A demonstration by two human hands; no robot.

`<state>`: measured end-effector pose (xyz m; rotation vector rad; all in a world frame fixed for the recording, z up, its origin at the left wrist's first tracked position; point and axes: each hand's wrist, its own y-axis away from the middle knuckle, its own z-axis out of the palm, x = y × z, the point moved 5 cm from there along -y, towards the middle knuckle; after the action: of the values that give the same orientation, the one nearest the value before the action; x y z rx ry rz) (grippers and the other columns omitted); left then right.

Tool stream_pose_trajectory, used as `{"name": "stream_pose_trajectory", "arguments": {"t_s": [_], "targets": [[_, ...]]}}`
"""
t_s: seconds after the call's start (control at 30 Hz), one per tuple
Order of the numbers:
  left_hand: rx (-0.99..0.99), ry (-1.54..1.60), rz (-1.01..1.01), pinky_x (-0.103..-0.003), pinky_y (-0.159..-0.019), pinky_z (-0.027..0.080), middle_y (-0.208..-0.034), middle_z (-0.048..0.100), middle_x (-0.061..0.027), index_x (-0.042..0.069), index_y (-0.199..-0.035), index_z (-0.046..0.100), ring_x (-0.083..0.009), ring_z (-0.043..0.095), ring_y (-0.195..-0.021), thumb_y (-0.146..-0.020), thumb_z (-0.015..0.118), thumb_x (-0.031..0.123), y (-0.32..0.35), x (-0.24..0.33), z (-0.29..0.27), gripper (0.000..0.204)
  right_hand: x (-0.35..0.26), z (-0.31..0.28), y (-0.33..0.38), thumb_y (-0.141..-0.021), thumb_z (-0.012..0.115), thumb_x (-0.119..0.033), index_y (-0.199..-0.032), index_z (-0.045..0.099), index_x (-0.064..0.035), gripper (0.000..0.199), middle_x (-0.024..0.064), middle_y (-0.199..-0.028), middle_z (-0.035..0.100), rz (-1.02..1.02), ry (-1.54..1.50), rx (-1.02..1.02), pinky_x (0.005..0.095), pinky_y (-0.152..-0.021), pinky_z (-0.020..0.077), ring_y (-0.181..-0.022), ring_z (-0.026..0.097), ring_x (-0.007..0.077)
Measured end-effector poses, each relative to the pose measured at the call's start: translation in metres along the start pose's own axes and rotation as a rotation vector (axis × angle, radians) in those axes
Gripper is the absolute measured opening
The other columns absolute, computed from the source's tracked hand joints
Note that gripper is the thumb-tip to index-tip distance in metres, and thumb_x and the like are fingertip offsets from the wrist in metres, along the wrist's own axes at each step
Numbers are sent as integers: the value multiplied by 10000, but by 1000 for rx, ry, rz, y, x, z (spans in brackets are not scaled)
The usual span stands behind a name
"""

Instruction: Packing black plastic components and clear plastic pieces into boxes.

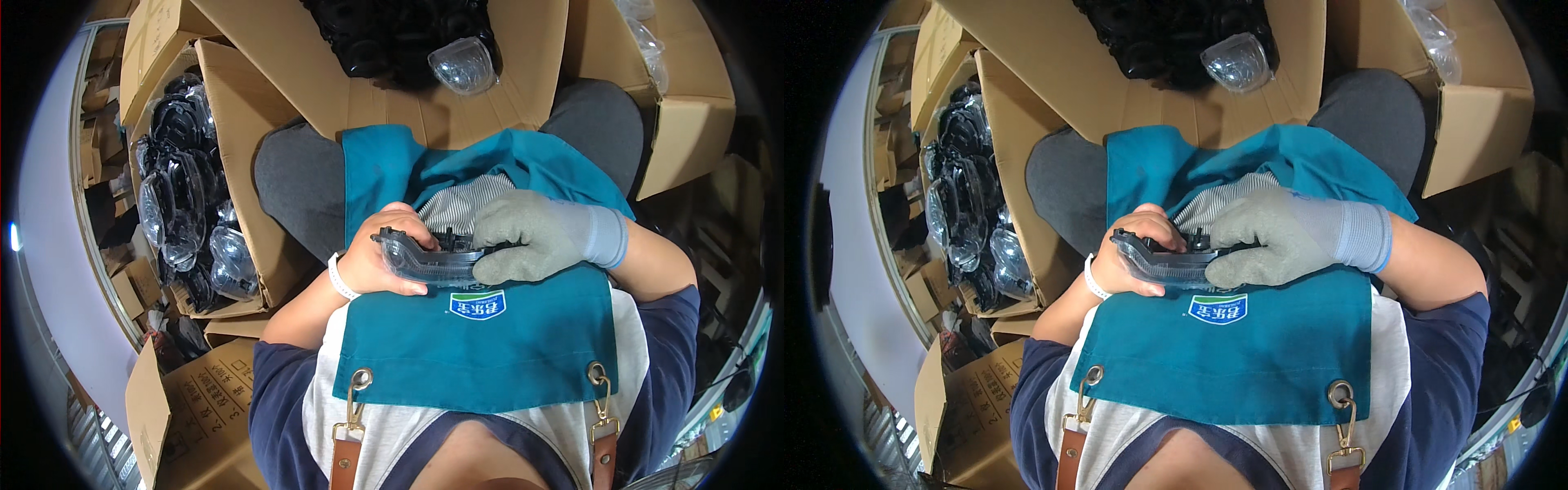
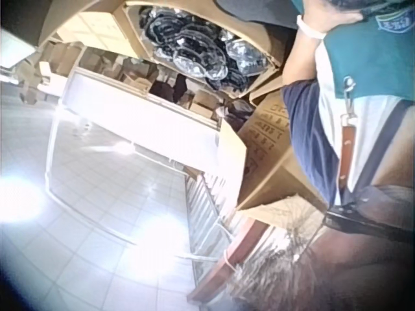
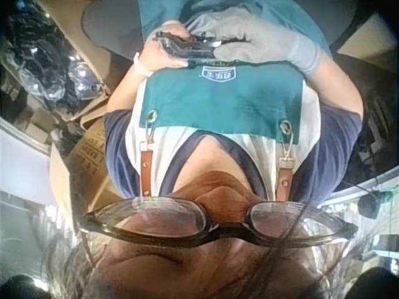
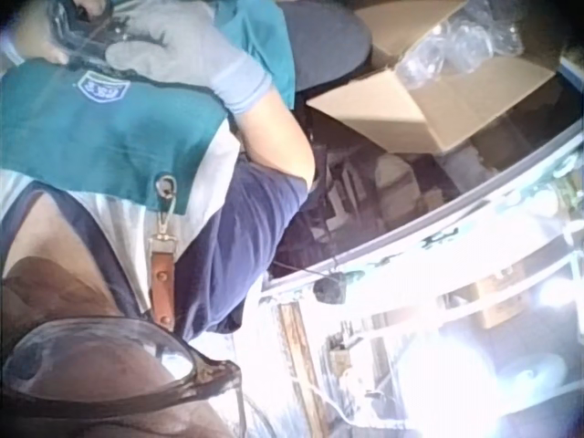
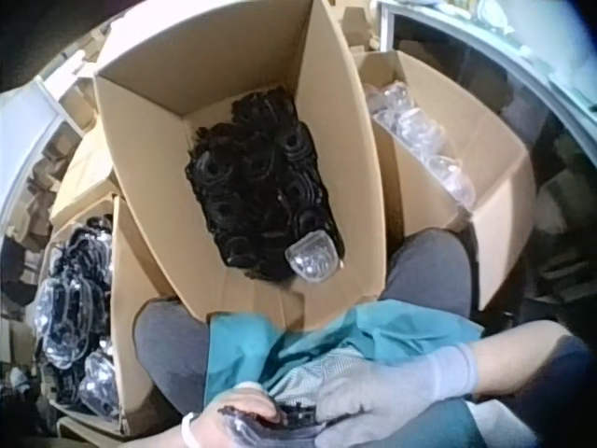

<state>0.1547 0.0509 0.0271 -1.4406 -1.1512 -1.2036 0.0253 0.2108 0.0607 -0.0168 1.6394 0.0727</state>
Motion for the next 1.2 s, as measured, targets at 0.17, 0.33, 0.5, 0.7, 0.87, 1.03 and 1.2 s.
{"name": "stream_pose_trajectory", "arguments": {"t_s": [0.17,0.33,0.5,0.7,0.87,1.03,1.2], "targets": [[-22,3,-72,-370,-877,449,-920,721,-85,83,-949,657,-241,654,-886,-610,885,507,3,-6,-2,589,-9,4,-1,-861,694,-238,-689,608,7,311,174,-643,578,-62,124,97,410,-517,422,-567,580,317],[43,62,-141,-371,-886,444,-909,711,-67,83,-940,665,-235,639,-894,-589,895,487,6,-6,4,582,-10,9,6,-824,711,-205,-665,594,5,288,179,-639,558,-8,94,236,441,-524,402,-571,567,324],[139,208,-329,-361,-876,440,-881,696,-37,88,-909,664,-216,621,-891,-565,912,453,13,-12,3,560,-16,4,4,-783,758,-322,-681,607,-4,367,163,-667,586,-82,122,256,444,-562,433,-621,588,331],[80,31,-181,-355,-861,443,-858,689,-13,96,-900,664,-213,609,-858,-556,915,445,8,-7,4,551,-15,6,0,-768,759,-456,-730,646,-14,458,143,-674,612,128,356,184,418,-601,482,-673,629,327],[99,109,-264,-363,-897,437,-863,693,-26,93,-907,666,-216,615,-851,-558,908,456,10,-12,8,558,-13,8,1,-773,767,-449,-731,650,-22,444,128,-638,603,139,232,160,426,-578,469,-644,622,316],[-20,235,-243,-382,-989,404,-987,696,-62,71,-982,671,-233,613,-1003,-603,885,474,9,-26,-1,593,-7,3,-2,-790,758,-418,-767,654,-10,422,144,-694,619,91,247,96,412,-573,454,-655,627,293],[474,83,-34,-492,-1129,300,-1397,489,-193,44,-1369,464,-364,427,-1341,-682,831,530,-1,0,-19,919,4,9,-1,-757,802,-370,-763,635,-9,398,132,-700,568,36,135,129,407,-536,415,-620,577,278]]}}
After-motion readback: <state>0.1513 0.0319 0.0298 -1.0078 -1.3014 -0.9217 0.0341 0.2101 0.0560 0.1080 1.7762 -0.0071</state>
